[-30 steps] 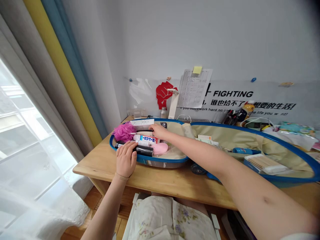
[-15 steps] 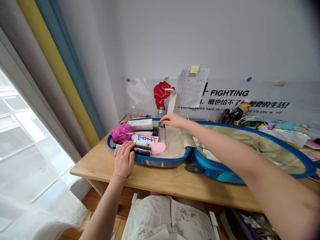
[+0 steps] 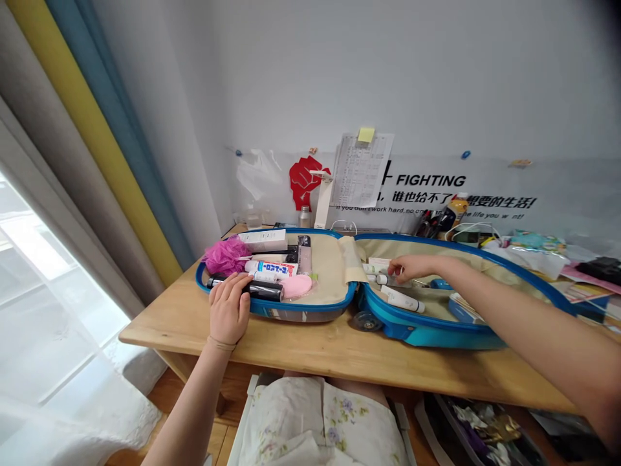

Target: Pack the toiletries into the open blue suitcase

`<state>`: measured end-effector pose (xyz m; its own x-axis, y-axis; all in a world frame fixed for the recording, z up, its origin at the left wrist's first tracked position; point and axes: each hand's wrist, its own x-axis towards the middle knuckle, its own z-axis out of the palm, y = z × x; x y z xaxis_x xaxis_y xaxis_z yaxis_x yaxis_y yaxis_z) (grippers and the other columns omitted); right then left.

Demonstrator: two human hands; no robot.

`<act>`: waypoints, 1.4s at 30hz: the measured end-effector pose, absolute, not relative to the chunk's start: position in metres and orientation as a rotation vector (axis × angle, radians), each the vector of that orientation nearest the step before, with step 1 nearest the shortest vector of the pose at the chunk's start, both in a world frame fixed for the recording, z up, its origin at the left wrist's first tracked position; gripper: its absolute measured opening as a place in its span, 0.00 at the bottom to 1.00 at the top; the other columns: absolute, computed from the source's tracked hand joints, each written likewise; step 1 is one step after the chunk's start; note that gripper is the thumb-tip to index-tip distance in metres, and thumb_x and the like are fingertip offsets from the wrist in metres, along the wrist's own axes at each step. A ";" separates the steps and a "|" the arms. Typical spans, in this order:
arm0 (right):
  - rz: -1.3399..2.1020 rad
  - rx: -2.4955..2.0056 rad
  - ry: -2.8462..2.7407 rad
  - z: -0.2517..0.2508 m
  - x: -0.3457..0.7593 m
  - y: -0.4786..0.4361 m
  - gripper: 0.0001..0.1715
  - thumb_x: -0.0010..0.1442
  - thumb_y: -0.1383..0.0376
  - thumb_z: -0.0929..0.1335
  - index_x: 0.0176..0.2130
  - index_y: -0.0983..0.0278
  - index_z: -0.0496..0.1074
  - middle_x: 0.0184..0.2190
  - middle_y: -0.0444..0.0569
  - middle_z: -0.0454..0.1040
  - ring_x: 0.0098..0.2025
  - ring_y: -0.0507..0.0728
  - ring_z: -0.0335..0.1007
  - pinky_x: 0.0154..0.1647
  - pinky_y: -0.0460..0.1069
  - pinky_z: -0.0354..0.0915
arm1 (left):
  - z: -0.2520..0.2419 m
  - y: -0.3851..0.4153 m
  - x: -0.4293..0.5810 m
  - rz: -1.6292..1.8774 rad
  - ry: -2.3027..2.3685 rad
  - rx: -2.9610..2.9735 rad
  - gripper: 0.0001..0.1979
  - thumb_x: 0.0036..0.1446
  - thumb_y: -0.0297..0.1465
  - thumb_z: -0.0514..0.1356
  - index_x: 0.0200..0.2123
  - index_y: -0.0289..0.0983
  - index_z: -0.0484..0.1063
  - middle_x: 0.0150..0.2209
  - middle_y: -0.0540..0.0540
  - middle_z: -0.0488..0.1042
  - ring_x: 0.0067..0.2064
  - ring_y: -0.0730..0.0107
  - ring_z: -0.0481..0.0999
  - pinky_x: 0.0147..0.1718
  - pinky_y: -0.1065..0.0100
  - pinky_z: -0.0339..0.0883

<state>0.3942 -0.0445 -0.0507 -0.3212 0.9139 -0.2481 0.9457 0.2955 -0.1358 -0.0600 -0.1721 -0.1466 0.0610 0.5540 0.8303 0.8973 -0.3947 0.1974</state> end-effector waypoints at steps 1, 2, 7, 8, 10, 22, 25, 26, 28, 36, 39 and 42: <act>-0.376 1.752 2.418 -0.055 0.395 -0.045 0.15 0.37 0.60 0.74 0.30 0.59 0.75 0.31 0.49 0.77 0.33 0.62 0.74 0.36 0.55 0.70 | -0.146 -0.172 -0.060 -1.268 -1.447 -1.976 0.21 0.67 0.35 0.43 0.52 0.37 0.71 0.51 0.40 0.76 0.56 0.57 0.70 0.55 0.57 0.55; -0.359 1.756 2.410 -0.058 0.395 -0.045 0.14 0.37 0.60 0.75 0.29 0.59 0.75 0.30 0.48 0.76 0.33 0.62 0.73 0.36 0.56 0.70 | -0.146 -0.172 -0.060 -1.268 -1.446 -1.974 0.21 0.67 0.35 0.43 0.52 0.37 0.71 0.51 0.40 0.76 0.56 0.58 0.70 0.55 0.57 0.55; -0.250 1.834 2.402 -0.044 0.399 -0.043 0.13 0.40 0.57 0.73 0.28 0.60 0.73 0.28 0.50 0.76 0.31 0.61 0.72 0.35 0.56 0.68 | -0.145 -0.172 -0.060 -1.255 -1.454 -1.969 0.21 0.67 0.36 0.43 0.52 0.37 0.71 0.51 0.41 0.75 0.56 0.58 0.69 0.55 0.58 0.54; -0.216 1.870 2.417 -0.035 0.398 -0.042 0.14 0.43 0.56 0.72 0.31 0.61 0.74 0.31 0.52 0.76 0.32 0.62 0.72 0.36 0.55 0.68 | -0.145 -0.172 -0.060 -1.255 -1.456 -1.969 0.21 0.67 0.36 0.42 0.52 0.37 0.71 0.51 0.41 0.75 0.56 0.58 0.69 0.55 0.58 0.54; -0.139 1.952 2.471 -0.017 0.387 -0.042 0.19 0.50 0.53 0.68 0.39 0.61 0.74 0.37 0.55 0.77 0.37 0.62 0.73 0.39 0.55 0.67 | -0.146 -0.172 -0.060 -1.261 -1.456 -1.968 0.21 0.67 0.36 0.42 0.52 0.38 0.71 0.51 0.42 0.76 0.56 0.58 0.69 0.55 0.58 0.54; 0.645 0.905 2.850 -0.013 0.206 -0.033 0.14 0.55 0.70 0.68 0.43 0.63 0.74 0.46 0.57 0.74 0.52 0.62 0.62 0.49 0.53 0.54 | -0.146 -0.174 -0.059 -1.261 -1.483 -1.971 0.21 0.67 0.36 0.43 0.52 0.38 0.70 0.52 0.41 0.75 0.57 0.57 0.69 0.56 0.57 0.54; 0.566 0.870 2.855 -0.025 0.187 -0.023 0.12 0.58 0.71 0.65 0.41 0.62 0.75 0.46 0.56 0.74 0.51 0.60 0.62 0.49 0.53 0.54 | -0.146 -0.174 -0.060 -1.254 -1.467 -1.969 0.20 0.67 0.35 0.43 0.52 0.38 0.70 0.52 0.41 0.75 0.57 0.57 0.69 0.56 0.57 0.54; 0.532 0.869 2.857 -0.029 0.182 -0.021 0.12 0.59 0.71 0.65 0.40 0.62 0.75 0.46 0.56 0.74 0.51 0.60 0.63 0.49 0.53 0.54 | -0.147 -0.174 -0.060 -1.251 -1.457 -1.970 0.20 0.68 0.35 0.43 0.52 0.38 0.70 0.52 0.41 0.75 0.57 0.57 0.69 0.56 0.57 0.54; 0.443 0.875 2.859 -0.037 0.175 -0.018 0.12 0.59 0.71 0.65 0.40 0.60 0.76 0.48 0.53 0.74 0.51 0.59 0.64 0.48 0.51 0.55 | -0.147 -0.173 -0.061 -1.250 -1.442 -1.971 0.20 0.68 0.35 0.43 0.52 0.37 0.70 0.51 0.41 0.75 0.57 0.57 0.69 0.55 0.57 0.55; 0.096 1.290 2.795 -0.055 0.178 -0.014 0.26 0.59 0.64 0.66 0.56 0.66 0.67 0.52 0.58 0.73 0.46 0.59 0.73 0.39 0.48 0.64 | -0.148 -0.172 -0.061 -1.257 -1.473 -1.964 0.21 0.67 0.36 0.43 0.52 0.38 0.70 0.52 0.41 0.75 0.57 0.57 0.69 0.56 0.57 0.55; -0.076 1.288 2.784 -0.053 0.183 -0.013 0.30 0.56 0.60 0.69 0.57 0.64 0.67 0.46 0.52 0.77 0.42 0.56 0.74 0.38 0.46 0.65 | -0.148 -0.173 -0.060 -1.267 -1.481 -1.969 0.21 0.67 0.36 0.43 0.52 0.38 0.70 0.52 0.41 0.75 0.57 0.57 0.69 0.56 0.57 0.54; -0.203 1.272 2.781 -0.054 0.183 -0.015 0.33 0.54 0.60 0.71 0.58 0.63 0.66 0.43 0.49 0.79 0.39 0.54 0.75 0.37 0.45 0.65 | -0.148 -0.172 -0.060 -1.273 -1.496 -1.968 0.21 0.67 0.37 0.43 0.52 0.39 0.70 0.52 0.41 0.75 0.57 0.57 0.69 0.57 0.56 0.54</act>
<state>0.1834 -0.0147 -0.0536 -0.6530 0.7470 -0.1247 0.7572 0.6472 -0.0881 -0.0602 -0.1723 -0.1482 0.0341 0.5750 0.8174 0.8988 -0.3753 0.2264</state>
